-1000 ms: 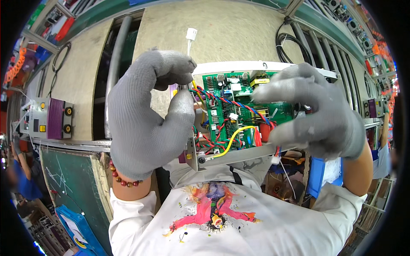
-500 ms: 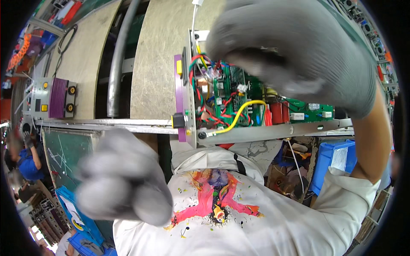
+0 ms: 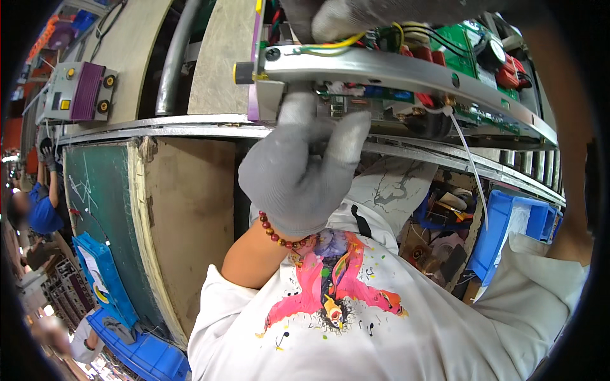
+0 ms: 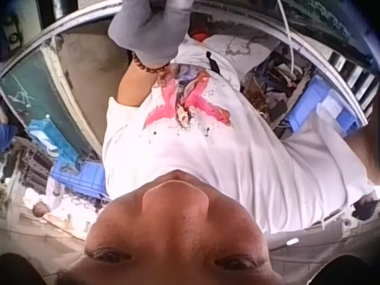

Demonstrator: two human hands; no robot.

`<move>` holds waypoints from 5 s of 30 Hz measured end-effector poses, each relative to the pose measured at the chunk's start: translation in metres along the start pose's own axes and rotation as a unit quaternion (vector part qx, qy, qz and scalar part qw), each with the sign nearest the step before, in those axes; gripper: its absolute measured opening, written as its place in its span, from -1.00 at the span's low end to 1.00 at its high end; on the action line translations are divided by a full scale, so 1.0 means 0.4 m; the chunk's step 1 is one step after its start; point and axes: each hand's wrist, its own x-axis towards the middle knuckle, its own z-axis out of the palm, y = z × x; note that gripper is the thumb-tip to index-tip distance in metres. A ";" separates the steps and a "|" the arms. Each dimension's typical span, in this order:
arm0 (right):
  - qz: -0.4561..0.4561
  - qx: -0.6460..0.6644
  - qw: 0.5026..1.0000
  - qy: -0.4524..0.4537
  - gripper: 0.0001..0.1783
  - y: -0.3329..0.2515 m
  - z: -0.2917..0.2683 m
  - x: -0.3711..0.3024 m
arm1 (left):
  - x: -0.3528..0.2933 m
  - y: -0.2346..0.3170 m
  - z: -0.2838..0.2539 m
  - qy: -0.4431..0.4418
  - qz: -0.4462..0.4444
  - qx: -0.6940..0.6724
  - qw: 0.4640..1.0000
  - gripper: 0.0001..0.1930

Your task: Connecting wires and organizing components inside an electronic enclosure on an assembly line.

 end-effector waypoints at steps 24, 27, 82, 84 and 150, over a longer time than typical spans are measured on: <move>-0.023 0.008 0.999 -0.049 -0.64 -0.013 0.001 0.021 | 0.003 0.112 0.005 0.112 -0.341 -0.301 0.883 -0.83; -0.031 0.011 0.998 -0.055 -0.63 -0.007 0.007 0.026 | -0.003 0.087 0.005 0.097 -0.270 -0.297 0.911 -0.77; 0.066 -0.094 0.992 -0.061 -0.72 -0.037 0.033 -0.012 | -0.032 0.063 0.062 0.050 -0.157 -0.151 0.975 -0.74; 0.094 -0.099 0.989 -0.062 -0.72 -0.058 0.040 -0.003 | -0.042 0.065 0.068 0.007 -0.225 -0.260 0.939 -0.73; -0.125 -0.277 0.952 -0.045 -0.62 0.213 -0.113 0.175 | 0.367 -0.050 -0.042 -0.170 -0.009 -0.148 0.974 -0.09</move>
